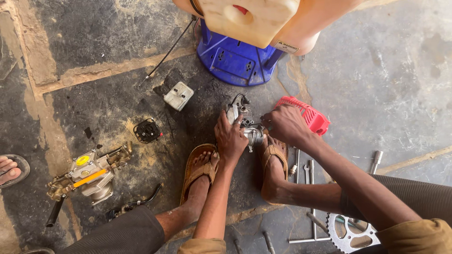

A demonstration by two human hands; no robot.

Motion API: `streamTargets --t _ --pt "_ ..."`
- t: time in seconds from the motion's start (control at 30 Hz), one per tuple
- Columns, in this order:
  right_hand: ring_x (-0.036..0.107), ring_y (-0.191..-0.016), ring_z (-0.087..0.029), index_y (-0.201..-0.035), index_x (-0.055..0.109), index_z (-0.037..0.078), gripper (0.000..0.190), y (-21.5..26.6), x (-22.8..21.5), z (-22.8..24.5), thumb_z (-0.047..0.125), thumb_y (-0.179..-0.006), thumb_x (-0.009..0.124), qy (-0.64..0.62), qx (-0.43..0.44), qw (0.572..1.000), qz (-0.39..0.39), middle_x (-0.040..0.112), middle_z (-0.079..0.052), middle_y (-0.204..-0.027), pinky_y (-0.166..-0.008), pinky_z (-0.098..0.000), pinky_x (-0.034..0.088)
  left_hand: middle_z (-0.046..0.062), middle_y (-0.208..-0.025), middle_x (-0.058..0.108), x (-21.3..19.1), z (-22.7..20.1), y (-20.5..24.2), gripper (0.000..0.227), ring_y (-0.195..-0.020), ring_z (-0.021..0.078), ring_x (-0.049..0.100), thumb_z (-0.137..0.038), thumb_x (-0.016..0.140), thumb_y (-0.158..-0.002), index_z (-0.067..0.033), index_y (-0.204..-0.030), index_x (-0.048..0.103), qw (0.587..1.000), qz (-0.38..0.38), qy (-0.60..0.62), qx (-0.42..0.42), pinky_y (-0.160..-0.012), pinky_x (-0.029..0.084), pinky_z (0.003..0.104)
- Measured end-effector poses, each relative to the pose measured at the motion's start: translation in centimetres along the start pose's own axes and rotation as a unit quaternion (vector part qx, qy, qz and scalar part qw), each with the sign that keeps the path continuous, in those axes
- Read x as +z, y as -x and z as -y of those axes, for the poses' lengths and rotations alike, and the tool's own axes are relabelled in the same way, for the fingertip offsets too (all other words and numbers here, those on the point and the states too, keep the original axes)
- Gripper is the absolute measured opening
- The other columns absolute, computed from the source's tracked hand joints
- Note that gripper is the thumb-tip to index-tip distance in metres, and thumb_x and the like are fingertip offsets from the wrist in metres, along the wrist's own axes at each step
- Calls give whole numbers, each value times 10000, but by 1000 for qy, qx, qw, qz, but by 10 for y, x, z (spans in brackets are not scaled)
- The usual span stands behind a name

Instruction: The person sits on the floor and uses a screwdriver to remove screws from a small engine block. They detach a black plastic cover and set it aside, then continue to unscrew and remove additional components from the engine assembly.

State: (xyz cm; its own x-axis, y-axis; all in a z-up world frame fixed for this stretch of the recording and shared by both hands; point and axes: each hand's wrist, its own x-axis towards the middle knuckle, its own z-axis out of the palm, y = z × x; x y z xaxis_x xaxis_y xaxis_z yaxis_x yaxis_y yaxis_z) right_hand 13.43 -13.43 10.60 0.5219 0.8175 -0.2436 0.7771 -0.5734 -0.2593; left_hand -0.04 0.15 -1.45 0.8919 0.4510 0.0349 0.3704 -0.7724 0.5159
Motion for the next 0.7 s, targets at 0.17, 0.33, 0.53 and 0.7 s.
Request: streamTargets --t 0.17,0.33,0.53,0.7 --pt "546 -563 -231 -736 712 140 113 -3 2 -2 97 -833 751 50 -34 998 29 572 -43 -564 -651 -444 467 316 -1508 372 15 6 -2 477 -1382 429 439 -197 774 -795 -144 -1266 717 1000 5 -19 -4 -1115 363 603" --pt "524 -689 -167 -708 660 115 158 -9 -6 4 119 -832 757 118 -185 974 48 604 2 -650 -847 -344 482 319 -1511 373 12 5 0 476 -1397 427 432 -187 775 -807 -132 -1276 714 1000 3 1 -5 -1133 367 600" --pt "586 -804 -152 -779 664 124 110 -25 -14 17 137 -869 726 238 -260 932 83 630 -1 -758 -960 -315 465 326 -1469 425 -3 -7 2 464 -1374 442 461 -141 779 -801 -99 -1260 722 999 -32 27 -13 -1094 409 576" --pt "614 -868 -164 -797 670 122 91 -18 -26 15 187 -829 726 280 -302 910 52 642 -3 -796 -951 -341 471 322 -1458 436 -9 -12 0 449 -1360 438 468 -139 786 -795 -86 -1237 725 999 -27 27 -35 -1092 411 575"
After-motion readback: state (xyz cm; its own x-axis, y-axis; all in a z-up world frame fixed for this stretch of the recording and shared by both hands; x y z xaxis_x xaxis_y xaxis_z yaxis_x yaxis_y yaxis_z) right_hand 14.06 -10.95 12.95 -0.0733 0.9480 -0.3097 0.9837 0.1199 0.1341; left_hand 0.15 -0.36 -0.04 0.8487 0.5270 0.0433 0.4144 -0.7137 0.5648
